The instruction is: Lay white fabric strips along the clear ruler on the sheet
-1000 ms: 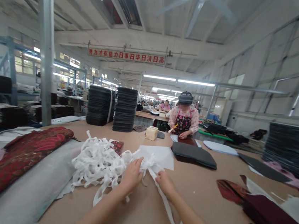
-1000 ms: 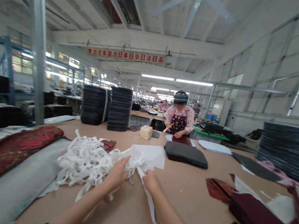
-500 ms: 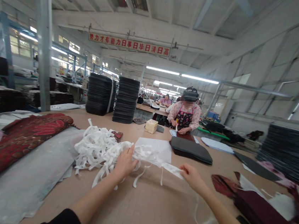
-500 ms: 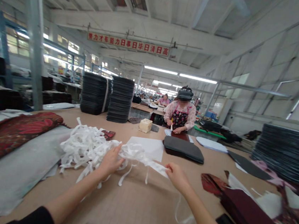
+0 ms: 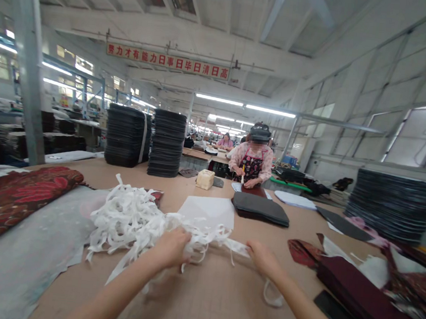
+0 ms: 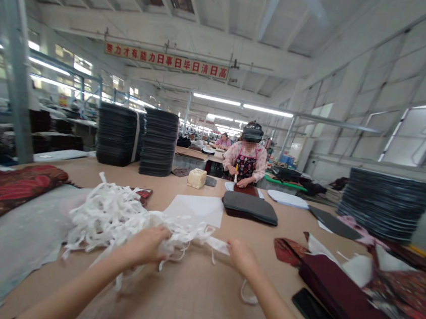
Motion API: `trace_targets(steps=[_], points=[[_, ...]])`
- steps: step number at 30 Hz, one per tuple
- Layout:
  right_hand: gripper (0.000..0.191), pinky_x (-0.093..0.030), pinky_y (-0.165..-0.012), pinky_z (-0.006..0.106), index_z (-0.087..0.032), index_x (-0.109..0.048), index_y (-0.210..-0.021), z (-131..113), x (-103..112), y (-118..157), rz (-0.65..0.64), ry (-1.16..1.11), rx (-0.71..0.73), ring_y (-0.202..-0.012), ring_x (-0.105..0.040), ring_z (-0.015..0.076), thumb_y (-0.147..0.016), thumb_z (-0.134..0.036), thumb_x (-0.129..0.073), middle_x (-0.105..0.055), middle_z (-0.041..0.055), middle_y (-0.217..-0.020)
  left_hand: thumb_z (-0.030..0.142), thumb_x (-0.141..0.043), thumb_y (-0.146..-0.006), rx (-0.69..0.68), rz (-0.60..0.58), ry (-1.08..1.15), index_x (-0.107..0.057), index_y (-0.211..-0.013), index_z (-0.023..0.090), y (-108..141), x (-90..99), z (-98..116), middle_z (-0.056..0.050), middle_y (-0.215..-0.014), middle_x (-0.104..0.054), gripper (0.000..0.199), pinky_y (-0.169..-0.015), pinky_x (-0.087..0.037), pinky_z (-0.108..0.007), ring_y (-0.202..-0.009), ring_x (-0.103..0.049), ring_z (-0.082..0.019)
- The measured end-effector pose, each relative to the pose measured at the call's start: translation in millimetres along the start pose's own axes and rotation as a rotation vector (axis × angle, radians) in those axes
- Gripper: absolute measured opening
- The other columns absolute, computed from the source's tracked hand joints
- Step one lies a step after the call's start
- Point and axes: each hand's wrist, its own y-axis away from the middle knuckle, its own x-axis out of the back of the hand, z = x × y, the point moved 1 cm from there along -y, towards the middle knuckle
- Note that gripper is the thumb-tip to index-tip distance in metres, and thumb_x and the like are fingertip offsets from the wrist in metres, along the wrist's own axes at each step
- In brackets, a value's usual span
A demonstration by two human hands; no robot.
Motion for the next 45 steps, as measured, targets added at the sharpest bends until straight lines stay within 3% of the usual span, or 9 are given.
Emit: trace_targets(steps=[4,8,11,14,22,31,35,41,45], points=[[0.017,-0.047,-0.077,0.037,-0.014,-0.059,-0.095,-10.2,-10.9,-7.6,-0.06,-0.005,0.0,-0.086,-0.058,0.0175,-0.089,-0.028,-0.052,-0.061,0.0044,-0.095,0.025,-0.058,-0.076,-0.062,0.141,-0.053,-0.048,-0.117,0.019,-13.2,-7.1,29.0,-0.014,-0.126,-0.047,0.043,-0.099,-0.025,-0.048,-0.119,-0.039,-0.031],[0.022,-0.05,-0.073,0.035,-0.014,-0.058,-0.099,-10.9,-19.1,-14.0,-0.101,-0.023,0.022,-0.082,-0.059,0.0161,-0.088,-0.032,-0.053,-0.06,0.0038,-0.096,0.025,-0.066,-0.072,-0.224,0.088,-0.05,-0.048,-0.118,0.024,-39.9,-29.0,45.9,-0.008,-0.124,-0.05,0.049,-0.104,-0.019,-0.046,-0.121,-0.038,-0.027],[0.013,-0.048,-0.07,0.033,-0.012,-0.06,-0.09,-10.1,-22.4,-11.7,-0.067,-0.001,0.009,-0.076,-0.058,0.0161,-0.088,-0.022,-0.052,-0.061,0.0042,-0.086,0.029,-0.06,-0.081,-0.188,0.029,-0.031,-0.054,-0.109,0.019,-59.9,-47.6,39.5,-0.008,-0.114,-0.055,0.03,-0.093,-0.037,-0.045,-0.107,-0.05,-0.024],[0.02,-0.041,-0.083,0.036,-0.012,-0.059,-0.097,-19.8,-23.7,-5.6,0.083,0.037,0.023,-0.094,-0.054,0.0225,-0.085,-0.007,-0.044,-0.058,0.0123,-0.099,0.032,-0.051,-0.089,-0.069,0.021,0.004,-0.054,-0.11,0.016,-73.0,-62.5,25.1,-0.007,-0.112,-0.055,0.027,-0.081,-0.048,-0.042,-0.096,-0.056,-0.021],[0.017,-0.035,-0.085,0.034,-0.02,-0.059,-0.092,-73.7,-49.1,-16.2,0.212,0.042,0.271,-0.097,-0.049,0.0235,-0.087,-0.014,-0.044,-0.058,0.0081,-0.099,0.032,-0.052,-0.088,0.114,0.066,0.175,-0.052,-0.111,0.015,-77.5,-74.0,5.6,-0.007,-0.11,-0.056,0.028,-0.077,-0.05,-0.039,-0.092,-0.058,-0.02],[0.015,-0.037,-0.077,0.033,-0.019,-0.055,-0.077,-59.0,-71.7,-42.7,0.252,-0.161,0.273,-0.084,-0.053,0.0229,-0.082,-0.008,-0.045,-0.059,0.0086,-0.083,0.031,-0.052,-0.088,0.196,0.133,0.287,-0.052,-0.112,0.015,-82.3,-67.7,-6.4,-0.007,-0.109,-0.056,0.028,-0.076,-0.05,-0.039,-0.09,-0.058,-0.019],[0.016,-0.037,-0.073,0.034,-0.019,-0.052,-0.071,-43.5,-59.1,-38.0,0.291,-0.371,0.205,-0.077,-0.052,0.0215,-0.078,-0.009,-0.043,-0.057,0.0063,-0.077,0.032,-0.051,-0.089,0.171,0.138,0.279,-0.051,-0.113,0.015,-82.6,-61.5,-13.5,-0.007,-0.109,-0.056,0.029,-0.077,-0.05,-0.039,-0.09,-0.058,-0.019],[0.009,-0.041,-0.058,0.027,-0.019,-0.053,-0.062,-40.9,-49.6,-26.7,0.294,-0.836,0.0,-0.06,-0.053,0.0162,-0.071,-0.017,-0.052,-0.053,-0.0028,-0.059,0.034,-0.053,-0.088,-0.026,0.069,0.186,-0.05,-0.115,0.017,-70.5,-62.0,8.2,-0.008,-0.116,-0.053,0.032,-0.084,-0.047,-0.043,-0.099,-0.055,-0.022],[0.013,-0.048,-0.058,0.028,-0.014,-0.058,-0.078,-14.7,-34.2,-24.7,0.373,-1.181,-0.238,-0.065,-0.058,0.0147,-0.083,-0.025,-0.053,-0.06,-0.0002,-0.072,0.032,-0.052,-0.088,0.004,0.026,0.053,-0.053,-0.111,0.016,-68.8,-64.5,10.1,-0.008,-0.112,-0.055,0.028,-0.081,-0.048,-0.042,-0.096,-0.056,-0.021]])
